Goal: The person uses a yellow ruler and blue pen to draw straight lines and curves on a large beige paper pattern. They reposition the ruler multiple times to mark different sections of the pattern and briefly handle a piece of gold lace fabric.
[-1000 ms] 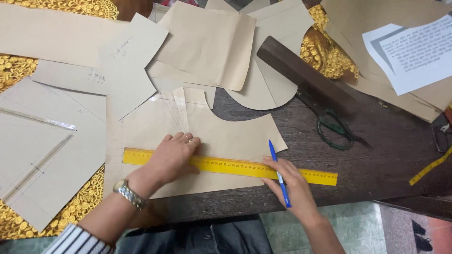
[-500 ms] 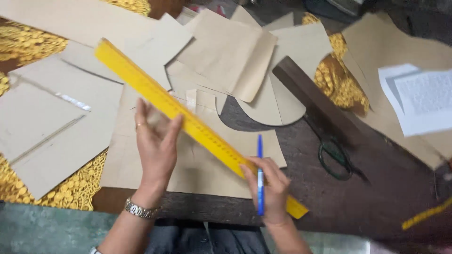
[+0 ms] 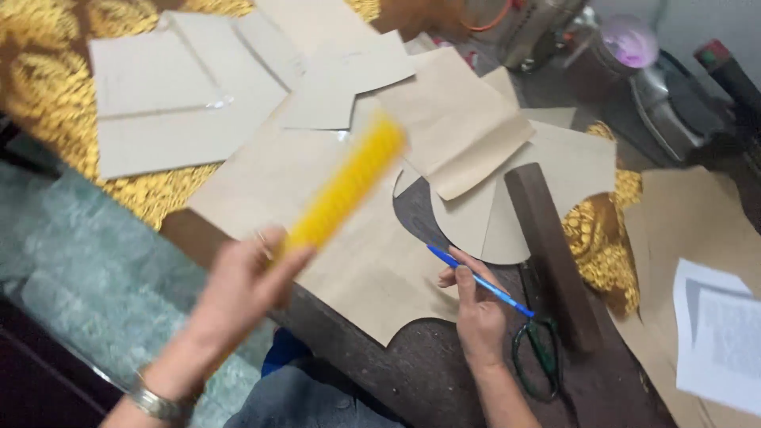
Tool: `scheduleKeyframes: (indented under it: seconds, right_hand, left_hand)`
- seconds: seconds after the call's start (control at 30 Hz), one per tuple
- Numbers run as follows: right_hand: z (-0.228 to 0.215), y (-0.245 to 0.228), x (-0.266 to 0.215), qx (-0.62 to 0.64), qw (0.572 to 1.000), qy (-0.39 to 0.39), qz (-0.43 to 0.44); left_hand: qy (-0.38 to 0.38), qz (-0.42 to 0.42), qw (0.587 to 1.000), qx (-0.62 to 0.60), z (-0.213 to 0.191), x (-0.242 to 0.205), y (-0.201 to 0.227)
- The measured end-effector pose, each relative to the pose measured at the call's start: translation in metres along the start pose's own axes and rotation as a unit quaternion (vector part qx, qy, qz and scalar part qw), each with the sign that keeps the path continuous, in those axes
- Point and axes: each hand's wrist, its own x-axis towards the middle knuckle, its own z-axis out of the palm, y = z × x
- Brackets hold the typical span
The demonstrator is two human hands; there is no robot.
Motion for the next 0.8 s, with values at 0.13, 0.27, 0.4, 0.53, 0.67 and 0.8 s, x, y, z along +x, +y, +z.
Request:
scheduleKeyframes:
  seconds: [0.13,0.27,0.4,0.53,0.67,0.8]
  right_hand:
    - [0.001,0.019,-0.004,0.037,0.998,-0.053,-0.028]
    - [0.012,0.027,-0.013,0.078,0.989,-0.115,-0.052]
    - [0.024,0.043,-0.021,0.078,0.989,-0.119,-0.046]
    - [0.026,0.071,-0.026,0.125,0.984,-0.125,-0.009]
    - [0.027,0.076,-0.028,0.138,0.984,-0.115,0.003]
    - [0.026,0.076,-0.03,0.132,0.984,-0.119,-0.004]
  left_hand:
    - [-0.005,0.048,0.993,0.104,0.051,-0.06,-0.074]
    - [-0.033,-0.089,0.989,0.113,0.08,-0.109,-0.101]
    - [-0.093,-0.184,0.972,0.113,0.101,-0.129,-0.105]
    - [-0.091,-0.218,0.965,0.112,0.115,-0.13,-0.102]
    - [-0.052,-0.187,0.975,0.109,0.121,-0.13,-0.105]
    - [-0.069,-0.212,0.967,0.124,0.117,-0.128,-0.098]
